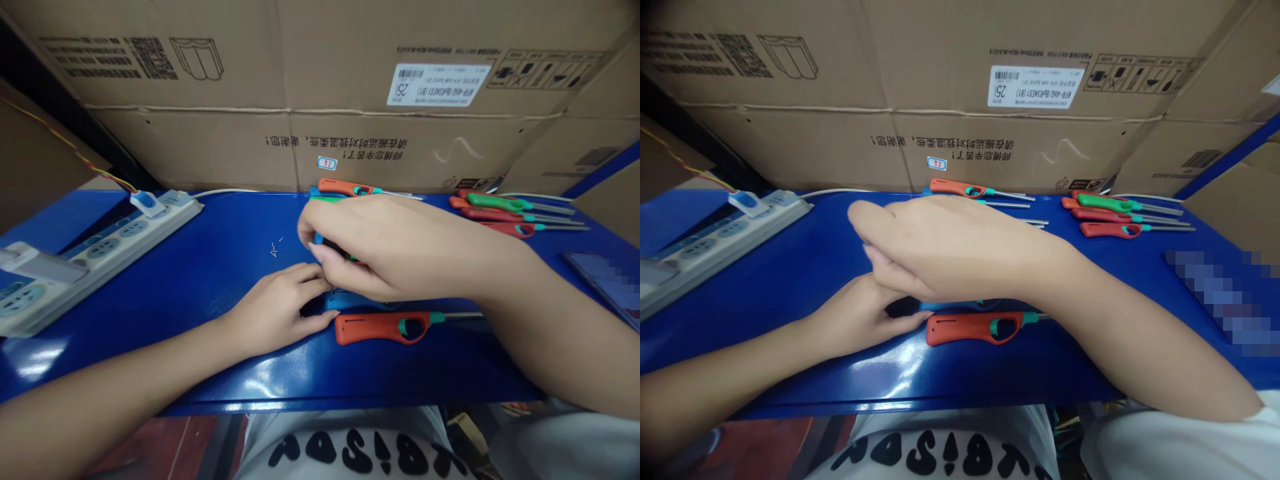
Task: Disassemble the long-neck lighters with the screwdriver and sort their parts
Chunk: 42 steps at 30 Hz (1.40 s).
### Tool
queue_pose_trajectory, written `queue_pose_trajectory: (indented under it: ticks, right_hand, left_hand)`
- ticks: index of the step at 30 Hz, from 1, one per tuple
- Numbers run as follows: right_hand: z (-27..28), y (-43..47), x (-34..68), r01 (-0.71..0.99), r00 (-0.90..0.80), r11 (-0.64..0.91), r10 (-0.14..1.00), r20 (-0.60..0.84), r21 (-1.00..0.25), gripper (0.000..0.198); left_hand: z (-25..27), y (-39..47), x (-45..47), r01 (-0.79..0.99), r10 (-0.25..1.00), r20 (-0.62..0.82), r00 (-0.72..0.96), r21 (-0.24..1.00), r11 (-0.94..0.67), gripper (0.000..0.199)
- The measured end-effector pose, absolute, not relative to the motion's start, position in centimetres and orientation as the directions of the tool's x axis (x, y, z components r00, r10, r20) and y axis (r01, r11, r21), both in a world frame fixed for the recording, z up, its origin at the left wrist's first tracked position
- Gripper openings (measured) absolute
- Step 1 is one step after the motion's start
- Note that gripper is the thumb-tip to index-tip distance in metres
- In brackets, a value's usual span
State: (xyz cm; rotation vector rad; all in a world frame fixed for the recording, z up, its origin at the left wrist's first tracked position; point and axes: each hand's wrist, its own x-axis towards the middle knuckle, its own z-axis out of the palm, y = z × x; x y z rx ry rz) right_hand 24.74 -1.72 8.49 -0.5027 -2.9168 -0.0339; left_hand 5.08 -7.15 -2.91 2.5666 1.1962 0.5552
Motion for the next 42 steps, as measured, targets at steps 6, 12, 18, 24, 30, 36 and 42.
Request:
queue_pose_trajectory:
  ticks: [6,12,18,24,30,36,42]
  right_hand:
    - [8.48,-1.62,24.81,0.352,-0.920,0.936,0.349,0.178,-0.011,0.032]
    - [8.32,-1.71,24.74,0.282,-0.938,0.959,0.280,0.204,-0.020,0.028]
    - [8.27,-1.63,24.75,0.266,-0.945,0.964,0.263,0.196,-0.014,0.027]
    - [8.48,-1.43,24.88,0.300,-0.937,0.953,0.287,0.198,0.039,0.032]
    - [8.64,-1.44,25.12,0.260,-0.946,0.966,0.255,0.198,-0.002,0.030]
    - [9.02,-1.62,25.25,0.255,-0.949,0.965,0.261,0.177,-0.058,0.027]
    - [9.05,-1.62,25.13,0.300,-0.934,0.950,0.312,0.172,-0.088,0.023]
  left_hand:
    - [-2.82,-7.18,5.12,0.632,0.743,0.269,0.613,0.396,-0.666,0.028]
    - [-2.92,-7.22,5.12,0.631,0.747,0.295,0.596,0.403,-0.662,0.023]
    - [-2.95,-7.14,5.12,0.612,0.739,0.328,0.589,0.415,-0.673,0.019]
    - [-2.97,-7.05,5.11,0.596,0.725,0.334,0.602,0.416,-0.687,0.024]
    - [-2.93,-7.03,5.12,0.624,0.738,0.325,0.592,0.394,-0.675,0.022]
    - [-2.90,-7.06,5.08,0.601,0.731,0.339,0.592,0.419,-0.681,0.021]
    - [-2.90,-7.05,5.07,0.597,0.728,0.327,0.602,0.422,-0.683,0.022]
